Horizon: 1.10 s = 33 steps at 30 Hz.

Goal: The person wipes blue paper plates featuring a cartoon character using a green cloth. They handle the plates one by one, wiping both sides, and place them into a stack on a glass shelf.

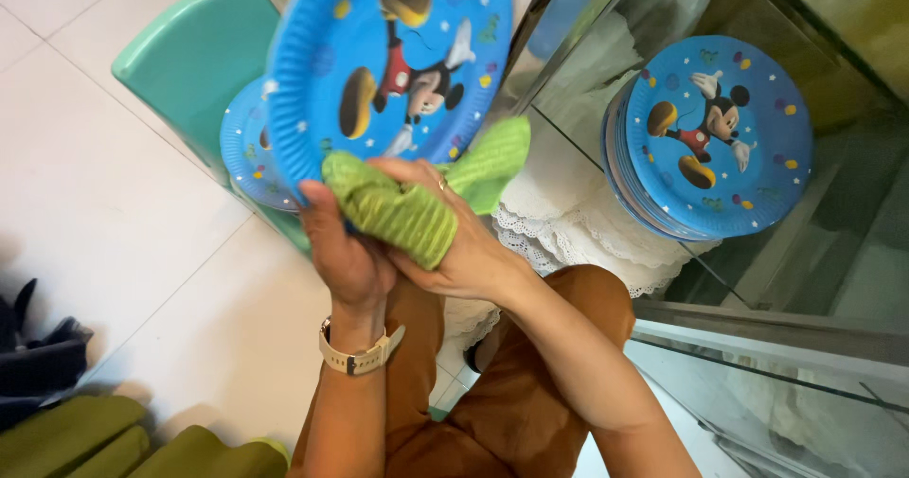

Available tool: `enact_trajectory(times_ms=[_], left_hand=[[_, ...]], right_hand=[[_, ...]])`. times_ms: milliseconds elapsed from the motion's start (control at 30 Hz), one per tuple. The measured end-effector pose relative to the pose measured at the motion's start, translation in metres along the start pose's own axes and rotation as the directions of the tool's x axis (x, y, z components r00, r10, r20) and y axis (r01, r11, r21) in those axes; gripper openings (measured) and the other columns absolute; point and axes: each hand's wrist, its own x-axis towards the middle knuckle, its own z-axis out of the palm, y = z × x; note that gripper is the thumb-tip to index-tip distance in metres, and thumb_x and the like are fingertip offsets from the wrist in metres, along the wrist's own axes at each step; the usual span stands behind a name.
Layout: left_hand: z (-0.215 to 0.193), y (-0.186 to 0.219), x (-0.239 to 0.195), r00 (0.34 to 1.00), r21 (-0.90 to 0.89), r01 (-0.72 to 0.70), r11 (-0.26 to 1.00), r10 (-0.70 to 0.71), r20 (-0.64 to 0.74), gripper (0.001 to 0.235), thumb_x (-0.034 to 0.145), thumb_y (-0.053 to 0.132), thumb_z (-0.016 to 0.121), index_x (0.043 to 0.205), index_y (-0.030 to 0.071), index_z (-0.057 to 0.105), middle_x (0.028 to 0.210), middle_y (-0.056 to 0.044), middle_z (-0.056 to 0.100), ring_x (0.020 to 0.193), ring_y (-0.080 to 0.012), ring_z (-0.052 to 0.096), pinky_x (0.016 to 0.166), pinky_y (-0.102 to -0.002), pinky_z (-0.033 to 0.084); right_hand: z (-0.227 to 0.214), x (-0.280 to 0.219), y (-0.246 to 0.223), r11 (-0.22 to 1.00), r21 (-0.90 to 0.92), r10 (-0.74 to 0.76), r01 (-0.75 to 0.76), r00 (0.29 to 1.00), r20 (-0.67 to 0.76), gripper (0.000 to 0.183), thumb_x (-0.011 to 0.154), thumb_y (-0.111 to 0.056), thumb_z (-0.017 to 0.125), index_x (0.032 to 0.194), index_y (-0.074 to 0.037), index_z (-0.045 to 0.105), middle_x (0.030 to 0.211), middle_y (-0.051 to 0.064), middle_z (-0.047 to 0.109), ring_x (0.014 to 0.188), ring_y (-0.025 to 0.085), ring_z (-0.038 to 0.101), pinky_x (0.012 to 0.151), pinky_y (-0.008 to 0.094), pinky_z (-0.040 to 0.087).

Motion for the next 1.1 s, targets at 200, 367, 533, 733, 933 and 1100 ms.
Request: enact_trajectory(times_ms=[200,367,533,733,933,1100], left_hand=[[0.018,0.026,0.016,0.993,-0.228,-0.105,0.968,0.114,0.023,0.051,0.121,0.044,0.038,0.164,0.017,0.043,0.165,-0.013,0.051,0.15,-0.0359,0.056,0.137,-0.064,0.04],[0.02,0.038,0.009,0.99,-0.25,0.077,0.965,-0.044,0.135,0.051,0.12,0.043,0.041,0.163,0.016,0.044,0.165,-0.005,0.051,0.155,-0.0324,0.048,0.136,-0.065,0.036],[0.008,0.034,0.011,0.977,-0.255,0.183,0.949,-0.147,0.154,0.055,0.118,0.046,0.043,0.163,0.014,0.042,0.165,-0.009,0.05,0.155,-0.034,0.048,0.134,-0.066,0.038],[-0.007,0.02,0.021,0.972,-0.242,0.225,0.944,-0.234,-0.007,0.056,0.115,0.035,0.058,0.165,0.015,0.04,0.16,-0.014,0.057,0.147,-0.0334,0.057,0.126,-0.061,0.049],[0.023,0.042,0.005,0.998,0.071,0.054,0.996,-0.057,0.039,0.084,0.11,0.047,0.063,0.176,0.022,0.016,0.185,-0.008,0.02,0.17,-0.0276,0.028,0.135,-0.045,0.033],[0.017,0.015,-0.022,0.958,-0.249,0.183,0.951,-0.116,0.261,0.087,0.103,0.048,0.084,0.168,0.018,0.034,0.168,-0.01,0.048,0.154,-0.0308,0.05,0.134,-0.051,0.043]], right_hand=[[-0.024,-0.013,0.011,0.987,0.028,0.157,-0.158,0.987,0.028,0.056,0.094,-0.013,0.066,0.149,-0.011,0.058,0.135,0.018,0.066,0.121,0.038,0.067,0.11,0.057,0.053],[-0.055,-0.016,0.025,0.907,0.039,0.399,-0.419,0.826,-0.398,0.044,0.107,-0.021,0.066,0.143,0.002,0.054,0.122,0.022,0.064,0.109,0.034,0.066,0.101,0.058,0.055],[-0.081,0.0,0.001,0.862,0.247,0.502,-0.443,0.676,-0.54,0.043,0.097,-0.027,0.085,0.124,-0.001,0.064,0.105,0.008,0.068,0.092,0.017,0.066,0.084,0.039,0.058],[-0.095,-0.009,-0.005,0.879,0.383,0.46,-0.285,0.722,-0.518,0.04,0.087,0.0,0.09,0.122,-0.002,0.07,0.113,0.01,0.078,0.1,0.017,0.076,0.095,0.038,0.064],[-0.089,-0.044,0.0,0.959,-0.205,0.078,-0.196,0.877,-0.474,0.044,0.095,-0.008,0.081,0.133,-0.002,0.061,0.126,0.012,0.066,0.115,0.021,0.063,0.107,0.04,0.053],[-0.043,-0.063,0.029,0.992,0.038,-0.108,0.117,0.977,-0.182,0.045,0.097,-0.016,0.079,0.137,-0.008,0.061,0.115,0.004,0.067,0.086,0.011,0.063,0.075,0.026,0.052]])
